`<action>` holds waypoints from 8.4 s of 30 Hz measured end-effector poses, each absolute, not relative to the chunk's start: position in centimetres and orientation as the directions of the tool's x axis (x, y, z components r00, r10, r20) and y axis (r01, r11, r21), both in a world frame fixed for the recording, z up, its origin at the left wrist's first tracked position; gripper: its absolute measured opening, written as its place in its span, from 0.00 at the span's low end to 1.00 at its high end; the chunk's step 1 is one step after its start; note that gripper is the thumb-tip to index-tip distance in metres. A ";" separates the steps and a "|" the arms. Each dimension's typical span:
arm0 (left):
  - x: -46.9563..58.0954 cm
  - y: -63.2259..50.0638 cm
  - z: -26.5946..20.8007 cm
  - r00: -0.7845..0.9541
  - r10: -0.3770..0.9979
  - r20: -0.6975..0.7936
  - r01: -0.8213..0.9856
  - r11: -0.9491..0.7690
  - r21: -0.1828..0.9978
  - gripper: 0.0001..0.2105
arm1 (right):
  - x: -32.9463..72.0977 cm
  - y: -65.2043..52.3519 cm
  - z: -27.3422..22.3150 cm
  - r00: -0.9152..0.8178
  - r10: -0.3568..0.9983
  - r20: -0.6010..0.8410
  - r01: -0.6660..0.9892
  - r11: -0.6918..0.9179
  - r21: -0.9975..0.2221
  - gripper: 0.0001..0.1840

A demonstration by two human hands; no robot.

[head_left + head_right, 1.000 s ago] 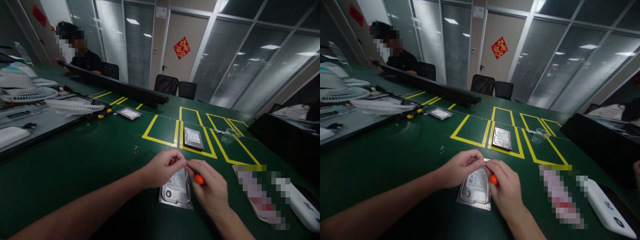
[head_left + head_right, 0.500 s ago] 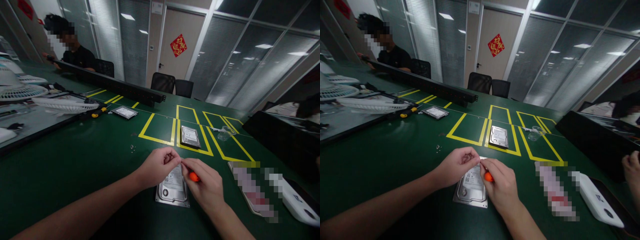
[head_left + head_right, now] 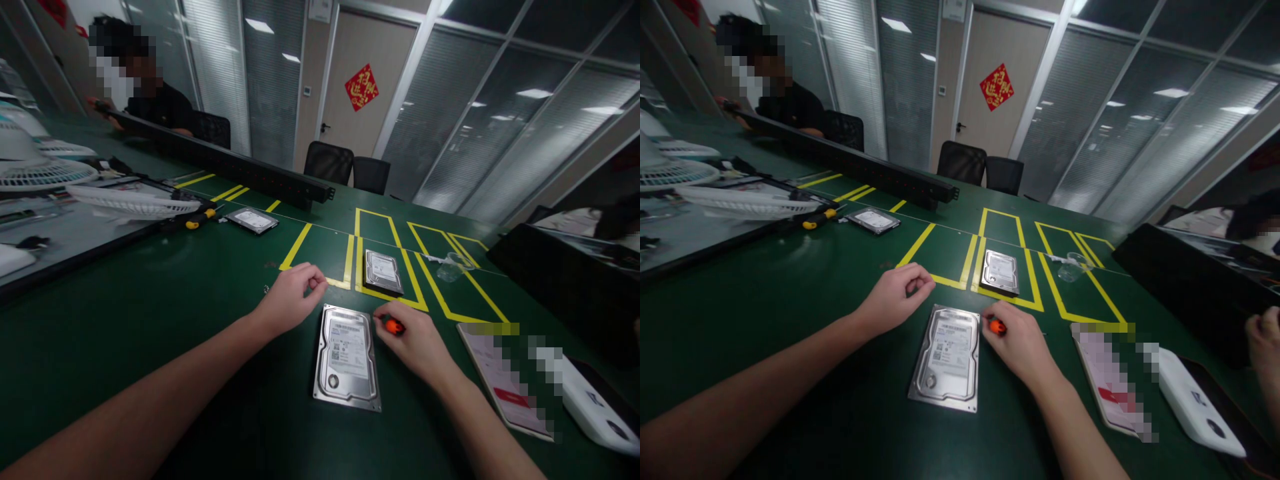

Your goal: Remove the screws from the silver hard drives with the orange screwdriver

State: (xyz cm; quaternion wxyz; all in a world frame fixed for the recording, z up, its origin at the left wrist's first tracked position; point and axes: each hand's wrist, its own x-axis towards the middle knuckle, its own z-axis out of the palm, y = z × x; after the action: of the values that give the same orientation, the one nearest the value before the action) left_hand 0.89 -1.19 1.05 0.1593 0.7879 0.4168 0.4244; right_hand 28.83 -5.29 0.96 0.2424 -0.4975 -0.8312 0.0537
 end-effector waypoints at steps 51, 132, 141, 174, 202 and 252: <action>0.6 -0.5 0.3 0.258 0.850 0.460 0.543 -0.521 0.658 0.07 | 28.4 -4.7 1.2 -0.540 0.803 0.253 0.814 0.574 -0.084 0.09; 0.0 -0.6 0.2 0.559 0.827 0.064 0.627 -0.472 0.620 0.19 | 22.5 -0.4 6.7 0.064 0.933 0.354 -0.126 0.360 -0.924 0.17; 0.0 -0.7 0.5 0.554 0.831 0.042 0.635 -0.455 0.624 0.19 | 22.4 -0.5 6.7 0.049 0.944 0.326 -0.143 0.330 -0.933 0.16; -0.1 -0.4 0.0 0.569 0.819 0.070 0.617 -0.482 0.622 0.19 | 22.1 -0.9 7.6 -0.012 0.969 0.245 -0.307 0.230 -0.924 0.13; -0.3 -0.2 -0.4 0.566 0.822 0.064 0.624 -0.478 0.618 0.20 | 22.2 -0.4 6.8 0.117 0.948 0.295 -0.288 0.317 -0.904 0.09; -0.2 -0.3 -0.3 0.569 0.819 0.074 0.614 -0.484 0.623 0.19 | 22.4 -1.2 7.1 0.079 0.950 0.303 -0.318 0.312 -0.895 0.09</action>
State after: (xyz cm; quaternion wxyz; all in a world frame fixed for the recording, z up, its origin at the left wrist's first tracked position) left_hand -0.20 -0.35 -0.32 0.2772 0.8414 0.4258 0.1842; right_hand 22.39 -1.23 7.05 0.6553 -0.3319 -0.4760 0.4835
